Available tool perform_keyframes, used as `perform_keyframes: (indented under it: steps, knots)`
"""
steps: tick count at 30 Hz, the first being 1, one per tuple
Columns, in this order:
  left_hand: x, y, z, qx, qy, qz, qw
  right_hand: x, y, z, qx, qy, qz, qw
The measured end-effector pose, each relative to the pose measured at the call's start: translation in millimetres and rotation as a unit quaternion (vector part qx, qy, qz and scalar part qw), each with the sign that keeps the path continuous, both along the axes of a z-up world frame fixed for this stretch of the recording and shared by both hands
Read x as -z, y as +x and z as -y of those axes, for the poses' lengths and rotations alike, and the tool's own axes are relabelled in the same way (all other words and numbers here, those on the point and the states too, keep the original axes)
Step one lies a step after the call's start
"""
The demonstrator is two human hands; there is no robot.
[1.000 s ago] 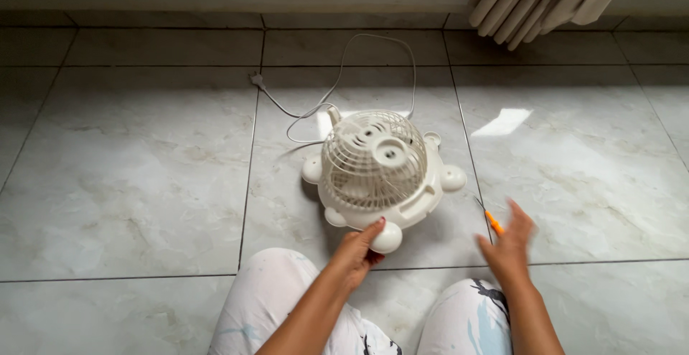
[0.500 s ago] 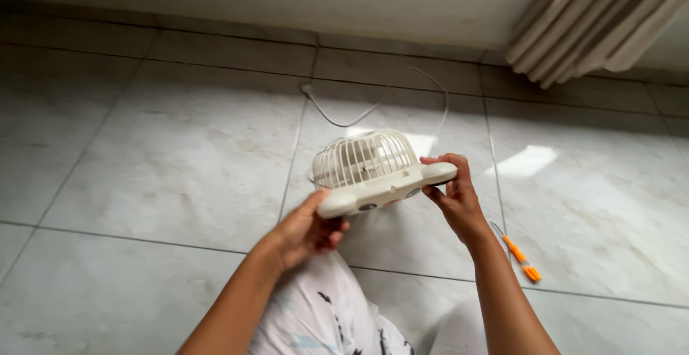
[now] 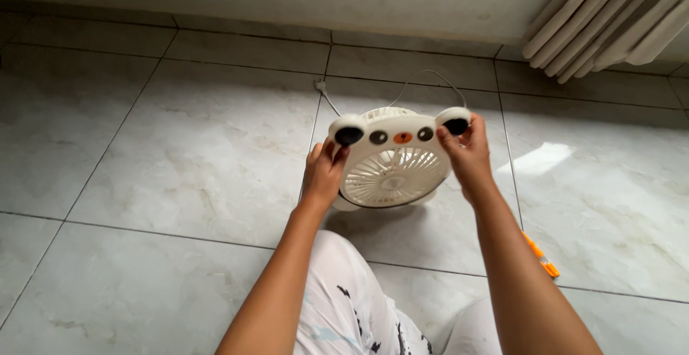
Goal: The person disassembles a small panda-shaped electric fan by removing the front grille and central cap, then reassembles it by replacing the cap and grille. The person uses an orange screwdriver to loosen screws on the fan's base and hands to manipulate the grille and cap.
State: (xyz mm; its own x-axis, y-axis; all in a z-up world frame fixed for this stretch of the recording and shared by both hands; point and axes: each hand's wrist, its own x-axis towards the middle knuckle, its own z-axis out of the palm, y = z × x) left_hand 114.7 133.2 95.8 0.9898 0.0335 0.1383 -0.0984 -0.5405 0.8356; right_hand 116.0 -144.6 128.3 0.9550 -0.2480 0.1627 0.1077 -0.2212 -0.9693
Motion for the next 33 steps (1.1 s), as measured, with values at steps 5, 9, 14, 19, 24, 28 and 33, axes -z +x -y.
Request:
perform_keyframes:
  steps: [5,9,14,19,24,28,33]
  knots:
    - [-26.0,42.1,24.3,0.002,0.068,-0.077,0.995,-12.9,12.6,13.3,0.119,-0.055,-0.096,0.987]
    - [-16.1,58.7,54.3,0.018,0.142,-0.176,0.974,9.0,25.5,36.4,0.164,-0.117,-0.192,0.961]
    - [11.9,56.4,72.8,-0.013,0.148,-0.221,0.964,66.5,43.3,66.5,0.101,-0.159,-0.235,0.954]
    - [38.3,36.8,73.8,-0.057,0.139,-0.197,0.969,113.5,25.2,61.1,0.048,-0.237,-0.203,0.949]
    - [62.6,26.4,77.2,-0.102,0.132,-0.164,0.972,106.2,-33.0,-4.2,0.117,-0.491,-0.078,0.860]
    - [85.6,30.6,71.0,-0.153,-0.033,-0.151,0.976,67.4,-92.9,-51.6,0.063,-0.583,-0.022,0.810]
    - [113.6,22.4,49.5,-0.133,-0.488,-0.191,0.842,22.2,-68.6,25.6,0.120,-0.289,-0.203,0.928]
